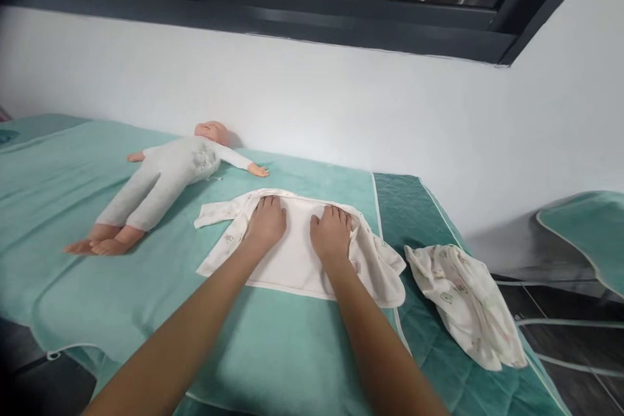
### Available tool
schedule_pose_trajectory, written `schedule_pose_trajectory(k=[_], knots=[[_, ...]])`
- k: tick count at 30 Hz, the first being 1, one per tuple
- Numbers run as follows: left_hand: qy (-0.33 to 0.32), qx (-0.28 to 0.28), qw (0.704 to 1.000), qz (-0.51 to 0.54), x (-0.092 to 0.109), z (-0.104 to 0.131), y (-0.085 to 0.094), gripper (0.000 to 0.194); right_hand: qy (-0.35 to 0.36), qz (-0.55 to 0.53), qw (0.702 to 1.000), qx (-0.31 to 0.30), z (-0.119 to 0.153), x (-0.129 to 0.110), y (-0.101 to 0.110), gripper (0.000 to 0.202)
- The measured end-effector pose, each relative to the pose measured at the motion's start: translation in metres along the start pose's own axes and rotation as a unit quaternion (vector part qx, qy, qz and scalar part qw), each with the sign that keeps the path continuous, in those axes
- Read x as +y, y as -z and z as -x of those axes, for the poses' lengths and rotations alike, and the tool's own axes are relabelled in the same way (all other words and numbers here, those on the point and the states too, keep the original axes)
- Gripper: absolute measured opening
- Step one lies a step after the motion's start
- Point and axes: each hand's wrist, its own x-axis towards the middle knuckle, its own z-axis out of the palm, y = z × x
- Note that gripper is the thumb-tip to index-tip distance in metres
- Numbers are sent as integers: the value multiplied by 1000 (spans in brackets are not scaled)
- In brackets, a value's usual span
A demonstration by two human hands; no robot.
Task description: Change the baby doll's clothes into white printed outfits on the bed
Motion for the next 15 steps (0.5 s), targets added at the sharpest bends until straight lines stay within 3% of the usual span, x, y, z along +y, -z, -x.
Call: schedule_pose_trajectory(k=[8,15], knots=[[45,39,996,61,21,-26,-12,53,-54,1,997,52,-18,-12,1,60],[22,36,999,0,16,-42,-26,57,-50,26,998,-9,-40,-1,-8,61]])
